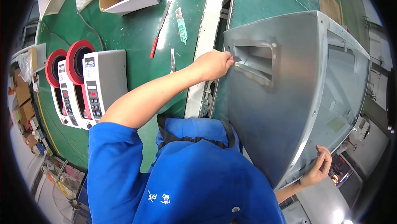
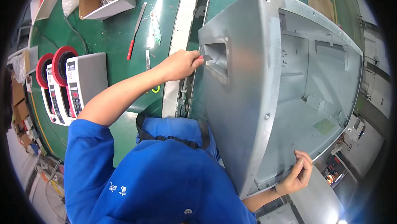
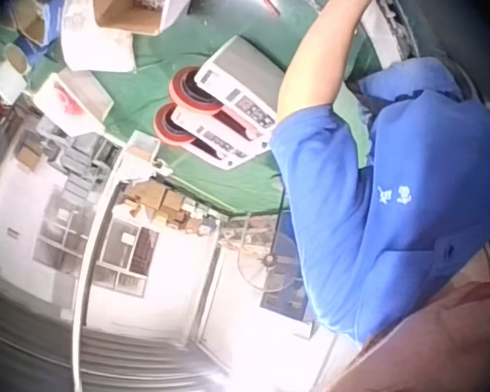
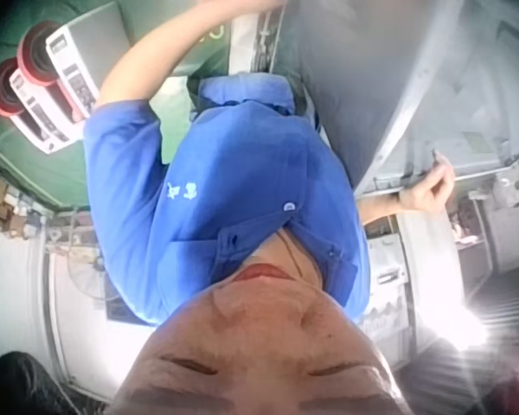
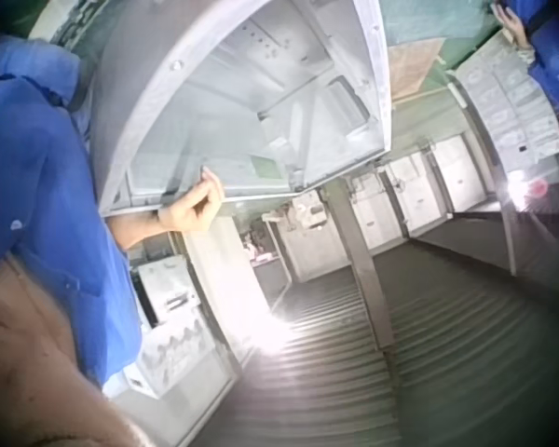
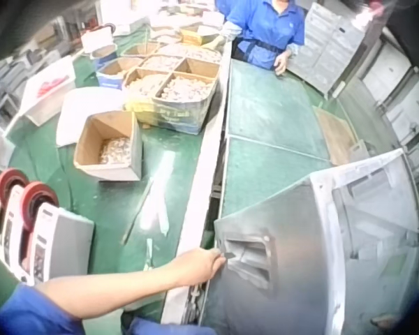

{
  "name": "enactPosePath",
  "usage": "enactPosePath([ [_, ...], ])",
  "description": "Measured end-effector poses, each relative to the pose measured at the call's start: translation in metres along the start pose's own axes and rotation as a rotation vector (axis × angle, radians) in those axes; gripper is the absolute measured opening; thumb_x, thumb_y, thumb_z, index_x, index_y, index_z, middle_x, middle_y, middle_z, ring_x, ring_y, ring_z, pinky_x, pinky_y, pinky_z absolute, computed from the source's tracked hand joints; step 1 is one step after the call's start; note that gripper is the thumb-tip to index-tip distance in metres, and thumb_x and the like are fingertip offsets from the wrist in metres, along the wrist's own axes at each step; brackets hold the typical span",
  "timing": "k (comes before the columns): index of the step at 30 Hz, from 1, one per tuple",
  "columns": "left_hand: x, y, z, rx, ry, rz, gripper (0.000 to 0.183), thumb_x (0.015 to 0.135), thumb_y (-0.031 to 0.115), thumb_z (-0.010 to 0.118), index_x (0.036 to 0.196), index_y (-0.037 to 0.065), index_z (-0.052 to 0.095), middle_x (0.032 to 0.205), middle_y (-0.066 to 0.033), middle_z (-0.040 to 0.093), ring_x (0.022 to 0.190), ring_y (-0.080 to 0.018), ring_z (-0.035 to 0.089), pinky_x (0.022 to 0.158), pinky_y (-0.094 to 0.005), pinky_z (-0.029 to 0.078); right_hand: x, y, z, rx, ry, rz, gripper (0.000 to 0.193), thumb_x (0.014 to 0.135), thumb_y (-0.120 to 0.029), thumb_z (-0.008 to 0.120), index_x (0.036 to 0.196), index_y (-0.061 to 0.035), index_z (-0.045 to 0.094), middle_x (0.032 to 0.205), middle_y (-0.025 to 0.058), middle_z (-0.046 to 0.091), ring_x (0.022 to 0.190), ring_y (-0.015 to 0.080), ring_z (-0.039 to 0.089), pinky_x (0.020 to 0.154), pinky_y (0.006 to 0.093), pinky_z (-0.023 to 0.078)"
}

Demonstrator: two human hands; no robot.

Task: Deburring the edges of a metal cabinet using a hand tool.

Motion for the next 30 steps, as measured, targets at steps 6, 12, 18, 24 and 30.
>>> enactPosePath([
  [6, 0.004, -0.006, 0.006, -0.046, -0.05, 0.071, 0.03, 0.083, 0.029, 0.046, 0.083, -0.001, 0.054, 0.073, -0.022, 0.057, 0.073, -0.0365, 0.055, 0.066, -0.0403, 0.042, 0.0, -0.006, 0.001, -0.004, -0.016, 0.002, 0.016, 0.085, -0.009, 0.043, 0.08, 0.0031, 0.053, 0.084, 0.0102, 0.056, 0.078, 0.0143, 0.05, 0.07, 0.0246, 0.038],
  [12, 0.01, -0.009, -0.009, -0.125, -0.112, -0.075, 0.032, 0.083, 0.031, 0.045, 0.086, 0.001, 0.055, 0.078, -0.02, 0.058, 0.077, -0.0348, 0.055, 0.07, -0.0398, 0.042, -0.002, -0.004, 0.0, 0.012, -0.013, -0.003, 0.015, 0.084, -0.005, 0.042, 0.078, 0.0041, 0.052, 0.082, 0.0119, 0.055, 0.076, 0.0152, 0.05, 0.07, 0.0256, 0.04],
  [18, -0.005, -0.002, 0.006, -0.024, -0.1, -0.047, 0.032, 0.084, 0.03, 0.04, 0.086, 0.002, 0.056, 0.084, -0.0197, 0.058, 0.085, -0.0356, 0.054, 0.075, -0.044, 0.042, 0.0, -0.01, 0.004, -0.014, -0.008, 0.008, 0.014, 0.083, -0.003, 0.041, 0.076, 0.005, 0.051, 0.081, 0.0128, 0.054, 0.075, 0.0156, 0.05, 0.07, 0.026, 0.041],
  [24, 0.012, -0.011, -0.018, -0.07, 0.033, 0.024, 0.032, 0.084, 0.032, 0.043, 0.087, 0.002, 0.054, 0.078, -0.0195, 0.057, 0.079, -0.0353, 0.054, 0.069, -0.0422, 0.041, 0.0, -0.008, 0.001, -0.027, -0.009, 0.004, 0.015, 0.083, -0.003, 0.041, 0.076, 0.005, 0.051, 0.081, 0.0129, 0.054, 0.075, 0.0155, 0.05, 0.07, 0.0261, 0.041],
  [30, -0.007, -0.016, 0.01, -0.132, 0.001, -0.005, 0.033, 0.084, 0.031, 0.042, 0.088, 0.002, 0.055, 0.078, -0.0204, 0.057, 0.078, -0.038, 0.054, 0.072, -0.0427, 0.041, 0.002, -0.008, 0.002, -0.041, -0.013, 0.006, 0.015, 0.083, -0.004, 0.041, 0.075, 0.0046, 0.05, 0.08, 0.0132, 0.055, 0.076, 0.016, 0.051, 0.071, 0.0272, 0.041],
])
Point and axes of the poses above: each hand's wrist, its own x-axis towards the middle knuckle, its own z-axis out of the palm, y = z × x, the point moved 9 cm from there along x, towards the middle knuckle
